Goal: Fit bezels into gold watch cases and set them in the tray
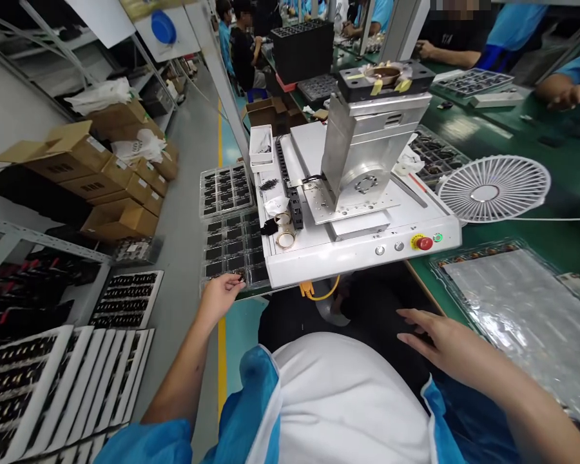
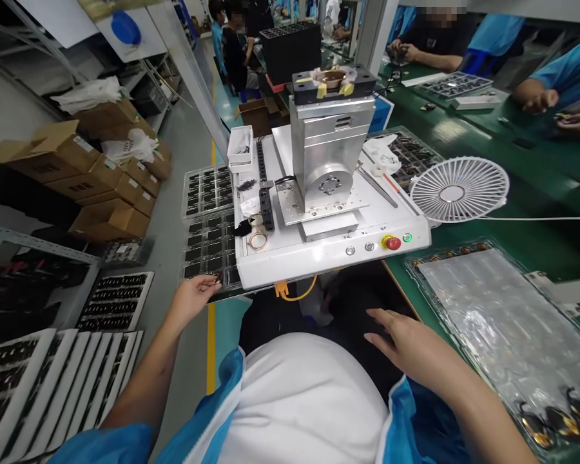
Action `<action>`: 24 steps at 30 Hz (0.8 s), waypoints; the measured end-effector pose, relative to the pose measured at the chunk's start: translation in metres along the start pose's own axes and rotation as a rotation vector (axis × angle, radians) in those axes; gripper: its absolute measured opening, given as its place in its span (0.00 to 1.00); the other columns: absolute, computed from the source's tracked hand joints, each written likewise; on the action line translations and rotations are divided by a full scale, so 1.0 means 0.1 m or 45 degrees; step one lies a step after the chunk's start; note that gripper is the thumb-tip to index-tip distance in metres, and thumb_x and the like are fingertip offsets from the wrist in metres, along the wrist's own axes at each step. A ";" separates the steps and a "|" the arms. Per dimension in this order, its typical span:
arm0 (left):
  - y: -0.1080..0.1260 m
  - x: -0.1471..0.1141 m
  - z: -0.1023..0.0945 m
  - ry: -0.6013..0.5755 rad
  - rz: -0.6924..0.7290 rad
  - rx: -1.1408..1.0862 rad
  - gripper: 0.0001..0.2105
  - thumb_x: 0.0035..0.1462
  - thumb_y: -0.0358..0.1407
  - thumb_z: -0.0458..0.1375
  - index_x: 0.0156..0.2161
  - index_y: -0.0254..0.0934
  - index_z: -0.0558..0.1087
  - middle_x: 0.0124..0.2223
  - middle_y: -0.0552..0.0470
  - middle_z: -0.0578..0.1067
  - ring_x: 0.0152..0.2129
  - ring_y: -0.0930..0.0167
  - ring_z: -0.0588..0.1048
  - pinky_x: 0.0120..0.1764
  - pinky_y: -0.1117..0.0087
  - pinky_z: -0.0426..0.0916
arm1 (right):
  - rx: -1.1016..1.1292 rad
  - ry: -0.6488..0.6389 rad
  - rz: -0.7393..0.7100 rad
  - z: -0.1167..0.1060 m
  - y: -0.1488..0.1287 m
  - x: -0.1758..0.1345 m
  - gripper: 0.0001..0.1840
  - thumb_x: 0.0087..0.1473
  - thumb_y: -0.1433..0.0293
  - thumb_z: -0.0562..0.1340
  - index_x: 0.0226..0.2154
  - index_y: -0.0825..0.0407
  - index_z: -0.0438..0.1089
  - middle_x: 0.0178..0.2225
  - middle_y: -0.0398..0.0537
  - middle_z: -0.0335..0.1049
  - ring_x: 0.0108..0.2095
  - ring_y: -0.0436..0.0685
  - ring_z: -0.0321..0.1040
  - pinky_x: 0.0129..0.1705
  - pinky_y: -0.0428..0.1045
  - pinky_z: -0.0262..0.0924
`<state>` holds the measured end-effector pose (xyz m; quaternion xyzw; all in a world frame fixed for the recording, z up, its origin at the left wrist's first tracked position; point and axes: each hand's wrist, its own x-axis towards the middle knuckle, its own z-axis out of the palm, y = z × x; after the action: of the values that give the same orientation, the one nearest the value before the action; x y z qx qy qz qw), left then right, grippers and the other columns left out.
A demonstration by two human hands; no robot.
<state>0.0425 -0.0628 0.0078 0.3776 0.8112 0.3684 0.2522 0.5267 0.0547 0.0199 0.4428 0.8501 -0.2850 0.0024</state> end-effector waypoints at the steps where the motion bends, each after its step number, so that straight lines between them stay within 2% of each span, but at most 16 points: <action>1: 0.03 -0.01 -0.03 0.003 0.007 -0.021 0.19 0.45 0.51 0.70 0.35 0.36 0.82 0.32 0.43 0.84 0.30 0.59 0.82 0.37 0.59 0.79 | -0.009 0.025 -0.014 -0.07 -0.01 0.01 0.26 0.63 0.54 0.58 0.56 0.51 0.75 0.50 0.56 0.80 0.44 0.67 0.81 0.43 0.58 0.79; 4: 0.15 -0.09 -0.09 -0.002 0.048 -0.099 0.21 0.49 0.54 0.69 0.37 0.37 0.83 0.34 0.43 0.84 0.31 0.60 0.82 0.38 0.59 0.79 | 0.010 0.093 -0.114 -0.39 -0.13 0.06 0.25 0.63 0.54 0.60 0.56 0.48 0.76 0.51 0.55 0.80 0.43 0.67 0.81 0.42 0.57 0.79; 7: 0.33 -0.18 -0.09 -0.025 0.215 -0.200 0.19 0.51 0.52 0.69 0.38 0.38 0.83 0.38 0.44 0.84 0.32 0.63 0.82 0.40 0.61 0.79 | 0.101 0.241 -0.336 -0.89 -0.42 0.21 0.18 0.62 0.56 0.63 0.49 0.47 0.79 0.44 0.54 0.82 0.36 0.63 0.81 0.37 0.53 0.77; 9: 0.47 -0.22 -0.07 -0.024 0.375 -0.222 0.16 0.54 0.50 0.69 0.37 0.38 0.83 0.39 0.45 0.82 0.32 0.65 0.81 0.39 0.64 0.79 | 0.126 0.497 -0.474 -1.27 -0.70 0.39 0.13 0.62 0.58 0.64 0.42 0.48 0.79 0.38 0.53 0.82 0.32 0.59 0.78 0.33 0.52 0.74; 11: 0.62 -0.25 -0.07 -0.010 0.512 -0.177 0.13 0.58 0.47 0.66 0.37 0.39 0.82 0.39 0.47 0.81 0.31 0.67 0.80 0.37 0.67 0.78 | 0.096 0.867 -0.519 -1.65 -1.01 0.66 0.12 0.62 0.60 0.64 0.39 0.50 0.78 0.38 0.53 0.80 0.33 0.58 0.77 0.31 0.51 0.72; 13: 0.75 -0.25 -0.09 0.026 0.631 -0.096 0.11 0.62 0.44 0.63 0.38 0.39 0.80 0.39 0.48 0.79 0.33 0.68 0.79 0.37 0.68 0.76 | 0.066 1.120 -0.576 -2.01 -1.27 1.00 0.09 0.60 0.64 0.66 0.41 0.52 0.76 0.42 0.55 0.79 0.41 0.61 0.76 0.38 0.53 0.73; 14: 0.82 -0.24 -0.12 0.055 0.691 -0.051 0.09 0.64 0.43 0.62 0.39 0.39 0.79 0.41 0.48 0.79 0.36 0.67 0.80 0.39 0.68 0.76 | 0.035 1.151 -0.605 -2.19 -1.36 1.18 0.09 0.60 0.65 0.67 0.42 0.52 0.76 0.45 0.55 0.77 0.46 0.63 0.75 0.44 0.55 0.73; 16: 0.95 -0.21 -0.18 0.114 0.809 0.024 0.07 0.65 0.40 0.61 0.39 0.40 0.78 0.48 0.45 0.78 0.45 0.65 0.80 0.47 0.64 0.76 | -0.027 1.088 -0.660 -2.49 -1.49 1.55 0.11 0.58 0.67 0.69 0.44 0.51 0.76 0.48 0.55 0.75 0.52 0.65 0.72 0.54 0.59 0.71; 19: 1.16 -0.13 -0.26 0.127 0.961 0.018 0.05 0.65 0.38 0.61 0.40 0.39 0.77 0.60 0.42 0.75 0.57 0.60 0.76 0.57 0.57 0.72 | -0.038 0.839 -0.695 -2.82 -1.55 2.00 0.15 0.51 0.70 0.74 0.42 0.53 0.77 0.44 0.53 0.76 0.51 0.67 0.72 0.58 0.62 0.68; 22: 1.47 0.01 -0.27 0.065 1.094 -0.080 0.03 0.65 0.36 0.61 0.41 0.39 0.76 0.60 0.41 0.77 0.57 0.59 0.77 0.58 0.55 0.73 | 0.039 0.604 -0.726 -3.01 -1.56 2.25 0.14 0.45 0.75 0.77 0.36 0.53 0.79 0.35 0.48 0.76 0.47 0.66 0.74 0.57 0.64 0.69; 24: 1.78 0.14 -0.23 0.031 1.221 -0.135 0.03 0.64 0.35 0.62 0.40 0.39 0.77 0.57 0.41 0.79 0.55 0.60 0.79 0.57 0.56 0.74 | 0.101 0.550 -0.772 -3.08 -1.55 2.29 0.14 0.42 0.77 0.78 0.33 0.53 0.78 0.32 0.46 0.76 0.46 0.65 0.75 0.56 0.63 0.69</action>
<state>0.0941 0.0184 0.1607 0.6913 0.5288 0.4884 0.0632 0.3468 0.3080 0.2936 0.2207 0.9118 -0.2055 -0.2787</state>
